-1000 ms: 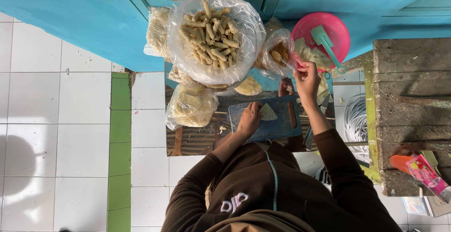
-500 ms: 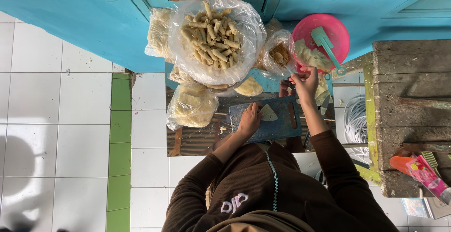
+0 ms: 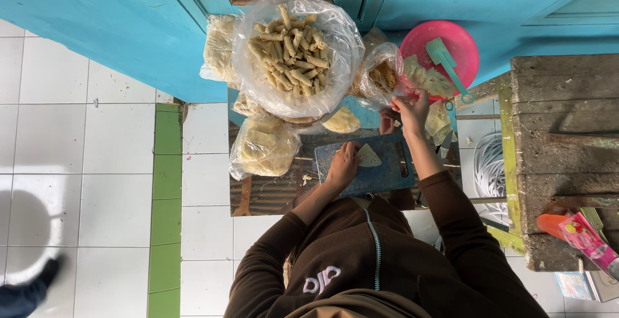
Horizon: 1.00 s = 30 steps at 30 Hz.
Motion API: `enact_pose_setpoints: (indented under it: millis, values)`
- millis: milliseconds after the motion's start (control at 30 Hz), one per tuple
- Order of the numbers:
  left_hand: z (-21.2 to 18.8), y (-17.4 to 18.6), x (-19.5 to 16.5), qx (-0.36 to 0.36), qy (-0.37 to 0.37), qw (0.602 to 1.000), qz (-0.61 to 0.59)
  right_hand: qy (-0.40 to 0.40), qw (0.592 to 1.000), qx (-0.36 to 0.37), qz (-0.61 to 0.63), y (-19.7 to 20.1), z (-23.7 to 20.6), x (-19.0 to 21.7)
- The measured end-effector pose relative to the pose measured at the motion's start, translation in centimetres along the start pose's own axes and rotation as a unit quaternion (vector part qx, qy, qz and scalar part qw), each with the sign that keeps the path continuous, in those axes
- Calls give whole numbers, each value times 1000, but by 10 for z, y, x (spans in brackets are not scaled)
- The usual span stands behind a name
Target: The person folds triangular pastry wrappers around a spoonful of filling on a small cutting board, pinching the edges closed by hand, and places each finished pastry into a large plastic-lined bowl of finished pastries. They repeat this folding cycle continuously, occasionally reaching into the filling bag.
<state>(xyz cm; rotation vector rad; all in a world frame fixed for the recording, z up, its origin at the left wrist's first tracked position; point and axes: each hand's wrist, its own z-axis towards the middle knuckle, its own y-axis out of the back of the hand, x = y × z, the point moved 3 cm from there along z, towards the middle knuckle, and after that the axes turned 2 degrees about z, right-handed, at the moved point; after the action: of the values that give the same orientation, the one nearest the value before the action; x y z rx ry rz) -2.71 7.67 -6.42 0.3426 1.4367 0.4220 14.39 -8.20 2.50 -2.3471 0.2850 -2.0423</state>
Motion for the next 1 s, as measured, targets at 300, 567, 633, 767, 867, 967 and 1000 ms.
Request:
enact_pose_setpoints:
  millis: [300,567,633,767,867,967,1000]
  values:
    - [-1,3,-4,1,-6,1000,-6,-48,995,-18,89,43,-9,-15]
    - [-7,7,-15,7,25,1000,8,-112,991,31,66,113,-85,-45]
    - [-8,7,-16,5,31,999,10,-137,988,46,46,127,-111,-60]
    - [-9,9,-17,1,19,1000,21,-140,987,75,-24,143,-151,-81]
    - [-8,9,-16,5,27,999,24,-100,989,96,-55,144,-161,-85]
    - [-7,9,-15,9,34,999,34,-51,989,104,-88,137,-162,-80]
    - [-7,9,-15,9,35,999,40,-34,989,105,-101,133,-163,-77]
